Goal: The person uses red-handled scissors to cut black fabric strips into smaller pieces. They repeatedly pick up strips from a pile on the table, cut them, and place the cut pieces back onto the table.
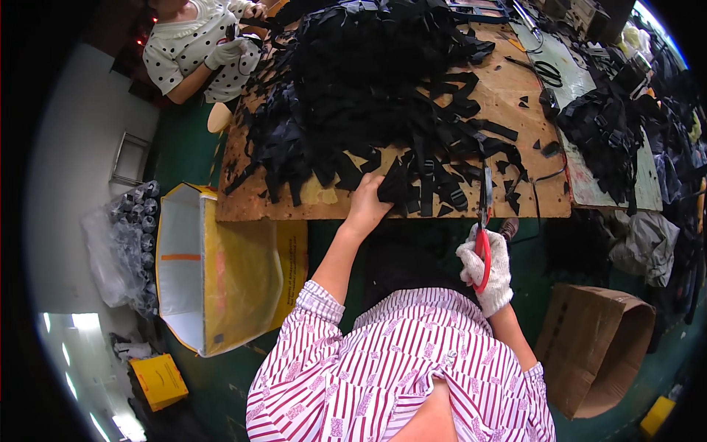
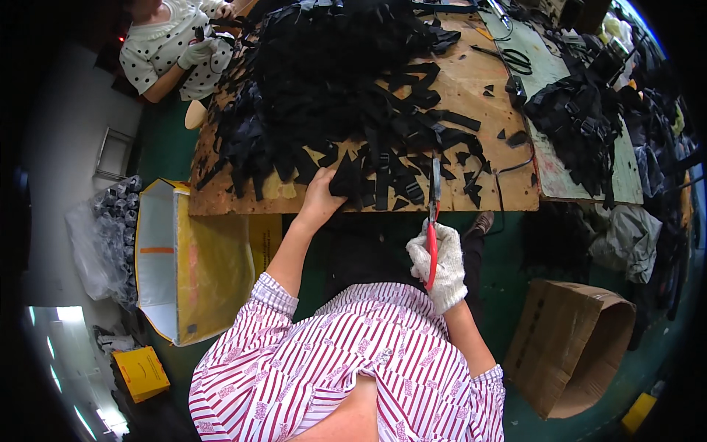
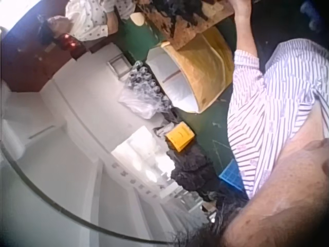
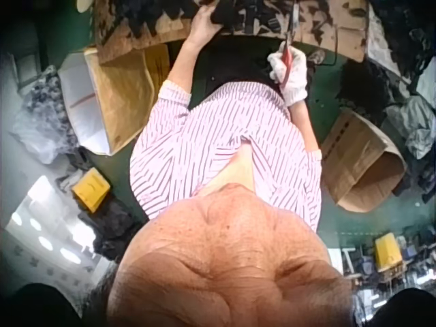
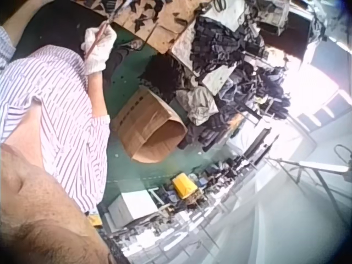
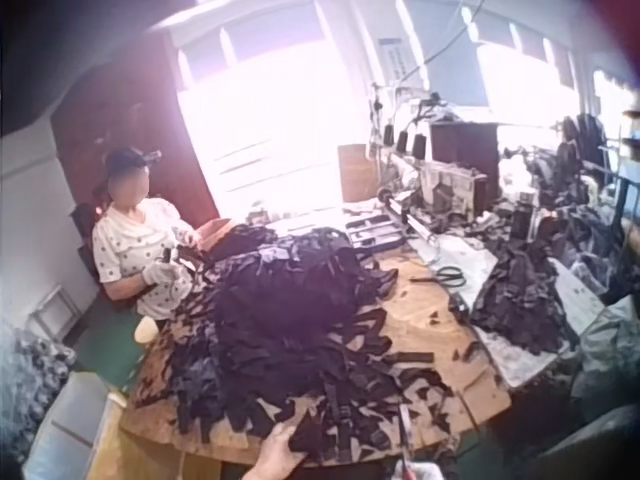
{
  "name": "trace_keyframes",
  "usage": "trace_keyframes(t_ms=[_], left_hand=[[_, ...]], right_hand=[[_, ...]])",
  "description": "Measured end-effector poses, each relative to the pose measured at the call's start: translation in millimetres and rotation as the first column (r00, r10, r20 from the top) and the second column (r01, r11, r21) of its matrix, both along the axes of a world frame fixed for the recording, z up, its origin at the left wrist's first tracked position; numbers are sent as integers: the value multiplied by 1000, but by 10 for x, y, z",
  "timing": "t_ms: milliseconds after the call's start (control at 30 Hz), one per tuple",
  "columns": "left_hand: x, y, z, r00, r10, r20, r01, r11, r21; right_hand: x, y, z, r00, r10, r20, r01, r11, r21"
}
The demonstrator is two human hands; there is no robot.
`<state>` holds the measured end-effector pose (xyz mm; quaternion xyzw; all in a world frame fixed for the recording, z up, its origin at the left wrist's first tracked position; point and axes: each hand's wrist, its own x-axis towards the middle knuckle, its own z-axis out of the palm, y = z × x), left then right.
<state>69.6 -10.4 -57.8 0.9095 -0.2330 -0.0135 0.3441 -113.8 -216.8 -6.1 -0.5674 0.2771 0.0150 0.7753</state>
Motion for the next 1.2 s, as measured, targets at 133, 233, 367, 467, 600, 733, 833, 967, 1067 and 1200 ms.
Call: trace_keyframes(t_ms=[133, 233, 367, 467, 600, 733, 833, 967, 1067, 1200], left_hand=[[-116, 96, 72, 994, 99, -49, -110, 904, -413], [-111, 295, 124, 871, 199, -450, -423, 770, -478], [-213, 321, 224, 916, -22, -401, -344, 470, -813], [-370, 202, 410, 907, -121, -403, -316, 437, -842], [-607, 57, 422, 898, -214, -384, -223, 532, -817], [-913, -178, 486, 842, -293, -454, -242, 546, -802], [-965, -262, 448, 784, -416, -461, -236, 486, -841], [-835, -260, 721, 720, -392, -573, -343, 517, -784], [-694, -50, 548, 692, -449, -565, -460, 329, -825], [-624, -65, 553, 652, -518, -554, -355, 436, -827]], right_hand=[[-11, 43, -25, 1000, -4, -26, 3, 999, -40], [-5, 61, 0, 999, -4, -33, 2, 998, -58], [52, 81, 58, 999, 50, -10, -50, 997, -60], [144, 97, 124, 995, 54, 84, -51, 998, -40], [326, 159, 178, 936, 146, 321, -88, 978, -188], [407, 268, 134, 840, 185, 510, 0, 940, -341], [376, 244, -87, 862, 195, 469, -1, 924, -382], [426, -12, -69, 986, 111, 128, -72, 958, -279], [309, -163, 335, 931, 172, 320, -107, 971, -212], [364, -206, 591, 901, 231, 368, -191, 971, -143]])
